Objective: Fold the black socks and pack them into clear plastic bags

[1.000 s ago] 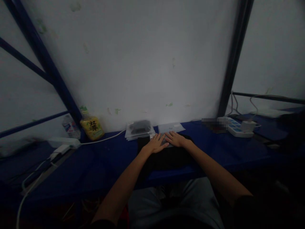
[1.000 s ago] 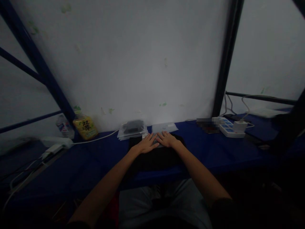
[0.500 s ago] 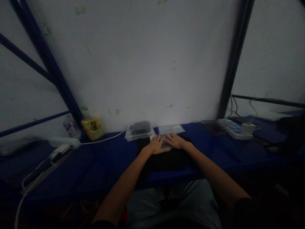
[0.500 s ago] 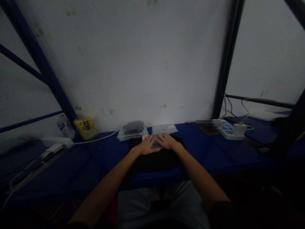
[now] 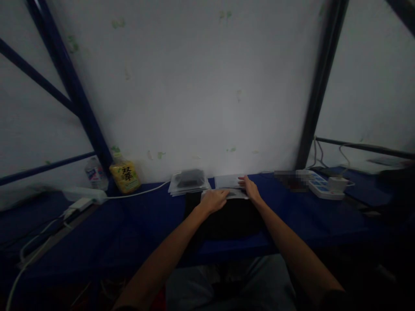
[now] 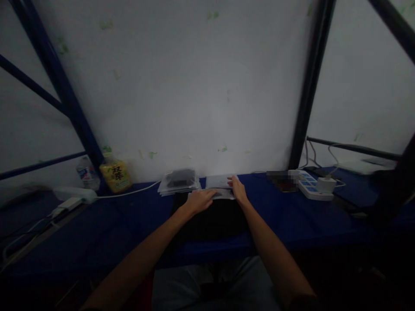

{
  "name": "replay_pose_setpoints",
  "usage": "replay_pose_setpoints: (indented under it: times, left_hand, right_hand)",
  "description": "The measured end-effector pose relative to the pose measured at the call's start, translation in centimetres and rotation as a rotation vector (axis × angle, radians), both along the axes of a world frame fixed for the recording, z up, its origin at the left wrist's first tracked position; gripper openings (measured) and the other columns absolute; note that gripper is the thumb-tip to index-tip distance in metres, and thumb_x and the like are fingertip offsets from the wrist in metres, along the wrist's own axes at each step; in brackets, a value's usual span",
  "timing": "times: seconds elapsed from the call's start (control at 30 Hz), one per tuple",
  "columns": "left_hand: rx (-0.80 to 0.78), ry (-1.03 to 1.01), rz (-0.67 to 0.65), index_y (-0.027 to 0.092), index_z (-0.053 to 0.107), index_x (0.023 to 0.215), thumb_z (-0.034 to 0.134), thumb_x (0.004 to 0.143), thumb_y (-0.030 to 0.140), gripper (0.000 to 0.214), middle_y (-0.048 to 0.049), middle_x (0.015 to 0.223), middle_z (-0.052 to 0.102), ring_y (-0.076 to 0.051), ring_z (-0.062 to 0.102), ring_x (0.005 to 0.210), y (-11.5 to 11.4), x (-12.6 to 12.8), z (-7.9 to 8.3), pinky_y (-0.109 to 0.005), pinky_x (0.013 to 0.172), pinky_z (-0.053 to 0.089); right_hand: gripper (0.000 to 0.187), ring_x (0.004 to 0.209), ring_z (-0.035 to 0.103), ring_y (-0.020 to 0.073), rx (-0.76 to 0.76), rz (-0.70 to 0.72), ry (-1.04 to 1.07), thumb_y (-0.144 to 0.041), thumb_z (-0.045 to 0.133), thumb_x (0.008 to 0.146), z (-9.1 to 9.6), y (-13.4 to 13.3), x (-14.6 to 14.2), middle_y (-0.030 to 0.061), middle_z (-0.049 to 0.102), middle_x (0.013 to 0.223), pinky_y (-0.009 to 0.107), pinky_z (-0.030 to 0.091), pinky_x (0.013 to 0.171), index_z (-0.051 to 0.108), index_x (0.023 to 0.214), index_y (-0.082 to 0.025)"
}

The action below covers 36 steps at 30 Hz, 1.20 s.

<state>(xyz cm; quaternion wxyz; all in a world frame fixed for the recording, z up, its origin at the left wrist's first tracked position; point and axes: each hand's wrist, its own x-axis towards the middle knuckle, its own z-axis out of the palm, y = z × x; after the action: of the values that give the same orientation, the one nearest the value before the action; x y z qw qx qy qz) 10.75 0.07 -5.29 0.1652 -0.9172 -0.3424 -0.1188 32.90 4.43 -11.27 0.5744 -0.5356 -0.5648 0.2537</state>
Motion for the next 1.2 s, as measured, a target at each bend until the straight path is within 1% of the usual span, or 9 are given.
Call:
replay_pose_setpoints:
  times: [0.13, 0.23, 0.3, 0.37, 0.5, 0.63, 0.73, 0.87, 1.2]
  left_hand:
    - [0.151, -0.224, 0.011, 0.024, 0.048, 0.134, 0.049, 0.089, 0.020, 0.045, -0.0064, 0.123, 0.063, -0.021, 0.064, 0.101, 0.3, -0.5, 3.8, -0.033, 0.085, 0.052]
    - [0.252, -0.357, -0.023, 0.024, 0.048, 0.135, 0.050, 0.088, 0.017, 0.048, -0.0061, 0.126, 0.061, -0.019, 0.061, 0.107, 2.0, -2.5, 6.4, -0.033, 0.092, 0.049]
    - [0.271, -0.403, 0.025, 0.025, 0.048, 0.135, 0.049, 0.088, 0.015, 0.048, -0.0066, 0.127, 0.060, -0.020, 0.057, 0.113, 3.7, -4.4, 6.9, -0.036, 0.098, 0.045]
    - [0.251, -0.411, 0.128, 0.026, 0.050, 0.135, 0.046, 0.088, 0.011, 0.049, -0.0075, 0.130, 0.058, -0.022, 0.052, 0.120, 5.7, -6.5, 6.1, -0.041, 0.104, 0.039]
    - [0.090, -0.347, 0.400, 0.025, 0.053, 0.131, 0.040, 0.090, 0.012, 0.045, -0.0100, 0.132, 0.055, -0.028, 0.044, 0.127, 9.1, -9.7, 2.4, -0.052, 0.107, 0.028]
    - [-0.094, -0.257, 0.481, 0.026, 0.037, 0.142, 0.044, 0.090, 0.053, 0.059, -0.0104, 0.148, 0.036, -0.036, 0.028, 0.137, 11.3, -10.4, 0.0, -0.057, 0.107, 0.022]
    - [-0.102, -0.205, 0.485, 0.026, 0.028, 0.147, 0.039, 0.080, 0.075, 0.083, -0.0130, 0.152, 0.027, -0.041, 0.020, 0.139, 12.0, -10.0, -0.4, -0.059, 0.108, 0.017]
    - [-0.047, -0.159, 0.474, 0.024, 0.023, 0.149, 0.041, 0.075, 0.080, 0.094, -0.0155, 0.153, 0.024, -0.040, 0.016, 0.140, 11.9, -9.9, -0.6, -0.058, 0.110, 0.012]
    - [-0.088, -0.109, 0.490, 0.029, 0.027, 0.148, 0.031, 0.078, 0.081, 0.087, -0.0125, 0.153, 0.027, -0.040, 0.020, 0.139, 11.9, -10.9, 0.7, -0.060, 0.109, 0.010]
  right_hand:
    - [0.059, 0.079, 0.067, 0.0193, -0.038, -0.149, 0.058, -0.053, 0.022, 0.093, 0.5, -0.2, 0.9, 0.0079, 0.071, 0.087, 0.030, 0.053, 0.071, 0.063, 0.111, -0.016]
    - [0.038, 0.083, 0.066, 0.0193, 0.014, -0.168, -0.235, -0.042, 0.038, 0.091, 0.7, -0.6, 0.5, 0.0054, 0.071, 0.086, 0.029, 0.050, 0.077, 0.067, 0.099, -0.019]
    - [0.030, 0.089, 0.065, 0.0199, 0.053, -0.145, -0.447, -0.036, 0.042, 0.090, 0.7, -0.9, -0.1, 0.0053, 0.072, 0.089, 0.028, 0.047, 0.082, 0.069, 0.093, -0.021]
    - [0.029, 0.092, 0.065, 0.0204, 0.080, -0.091, -0.594, -0.032, 0.043, 0.091, 0.7, -1.2, -0.9, 0.0064, 0.071, 0.093, 0.029, 0.045, 0.084, 0.069, 0.093, -0.021]
    - [0.029, 0.100, 0.061, 0.0200, 0.135, 0.065, -0.743, -0.026, 0.043, 0.091, 0.6, -1.7, -2.1, 0.0085, 0.069, 0.103, 0.029, 0.043, 0.090, 0.065, 0.109, -0.018]
    - [0.036, 0.112, 0.054, 0.0214, 0.164, 0.199, -0.904, -0.026, 0.048, 0.089, 0.3, -2.3, -2.8, 0.0110, 0.061, 0.117, 0.033, 0.039, 0.099, 0.060, 0.122, -0.018]
    - [0.037, 0.121, 0.047, 0.0250, 0.140, 0.255, -1.012, -0.026, 0.047, 0.089, 0.2, -2.7, -3.1, 0.0117, 0.052, 0.130, 0.039, 0.037, 0.101, 0.060, 0.124, -0.023]
    - [0.037, 0.127, 0.041, 0.0291, 0.081, 0.272, -1.021, -0.027, 0.048, 0.089, 0.2, -3.0, -3.3, 0.0134, 0.046, 0.136, 0.044, 0.035, 0.102, 0.060, 0.123, -0.023]
    - [0.035, 0.124, 0.043, 0.0289, 0.017, 0.393, -0.918, -0.025, 0.059, 0.077, 0.9, -3.1, -3.1, 0.0117, 0.053, 0.128, 0.042, 0.036, 0.100, 0.061, 0.111, -0.020]
